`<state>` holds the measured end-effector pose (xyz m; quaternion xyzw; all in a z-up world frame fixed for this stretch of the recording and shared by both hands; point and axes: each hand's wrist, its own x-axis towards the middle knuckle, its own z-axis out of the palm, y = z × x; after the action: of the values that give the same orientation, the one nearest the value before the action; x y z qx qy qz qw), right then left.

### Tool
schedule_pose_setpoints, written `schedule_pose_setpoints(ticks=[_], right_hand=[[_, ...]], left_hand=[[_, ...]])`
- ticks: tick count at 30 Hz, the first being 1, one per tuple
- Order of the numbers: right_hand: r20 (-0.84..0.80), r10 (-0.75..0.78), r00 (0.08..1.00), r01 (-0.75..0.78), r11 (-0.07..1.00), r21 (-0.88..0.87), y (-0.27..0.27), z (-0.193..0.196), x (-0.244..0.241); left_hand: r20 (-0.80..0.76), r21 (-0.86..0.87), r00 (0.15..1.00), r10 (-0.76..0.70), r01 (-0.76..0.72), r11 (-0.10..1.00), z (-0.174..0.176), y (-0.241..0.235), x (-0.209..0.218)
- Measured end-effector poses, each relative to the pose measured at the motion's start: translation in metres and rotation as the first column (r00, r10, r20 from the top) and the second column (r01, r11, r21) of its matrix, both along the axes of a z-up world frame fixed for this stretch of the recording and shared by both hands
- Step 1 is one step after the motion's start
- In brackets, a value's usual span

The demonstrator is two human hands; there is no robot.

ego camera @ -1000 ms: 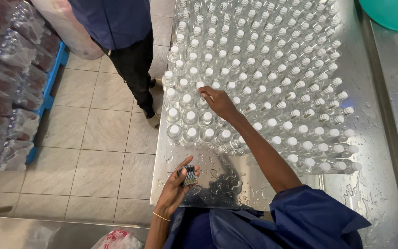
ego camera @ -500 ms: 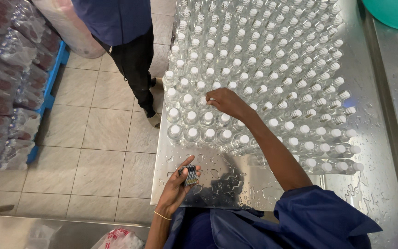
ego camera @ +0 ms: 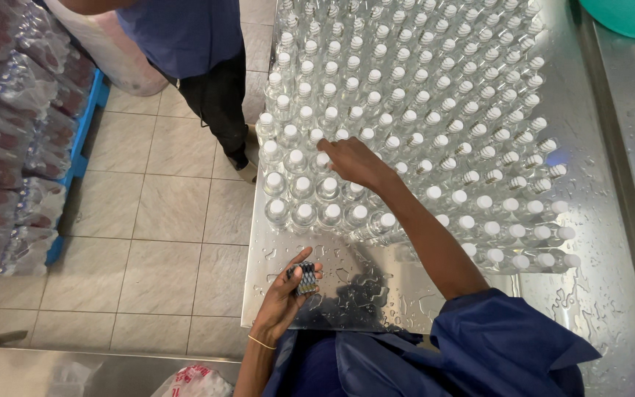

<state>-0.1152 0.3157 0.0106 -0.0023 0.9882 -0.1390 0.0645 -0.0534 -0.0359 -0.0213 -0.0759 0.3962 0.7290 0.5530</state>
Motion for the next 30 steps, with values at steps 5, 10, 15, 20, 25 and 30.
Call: schedule_pose_setpoints(ticks=[5, 10, 15, 20, 25, 30], right_hand=[[-0.018, -0.141, 0.990, 0.126, 0.929, -0.348, -0.053, 0.022, 0.046], [-0.046, 0.180, 0.983, -0.158, 0.682, -0.714, -0.115, 0.019, 0.099], [0.019, 0.035, 0.999, -0.007, 0.630, -0.777, -0.124, 0.015, 0.115], [0.143, -0.016, 0.990, 0.127, 0.559, -0.819, -0.125, 0.026, 0.117], [0.222, 0.018, 0.975, 0.170, 0.584, -0.794, -0.123, 0.015, 0.116], [0.122, 0.047, 0.991, 0.082, 0.503, -0.861, -0.129, 0.031, 0.113]], left_hand=[[-0.014, 0.019, 1.000, 0.012, -0.012, 1.000, -0.003, 0.004, 0.000], [-0.017, -0.015, 0.999, 0.027, -0.028, 1.000, 0.002, 0.011, 0.003], [-0.014, 0.047, 1.000, 0.013, -0.012, 0.999, -0.004, 0.014, 0.007], [-0.031, 0.027, 1.000, -0.002, 0.003, 1.000, -0.011, 0.013, 0.009], [-0.054, 0.064, 0.999, -0.004, 0.008, 0.998, -0.017, 0.009, 0.011], [-0.048, 0.014, 0.999, 0.011, -0.011, 1.000, -0.009, 0.002, 0.009]])
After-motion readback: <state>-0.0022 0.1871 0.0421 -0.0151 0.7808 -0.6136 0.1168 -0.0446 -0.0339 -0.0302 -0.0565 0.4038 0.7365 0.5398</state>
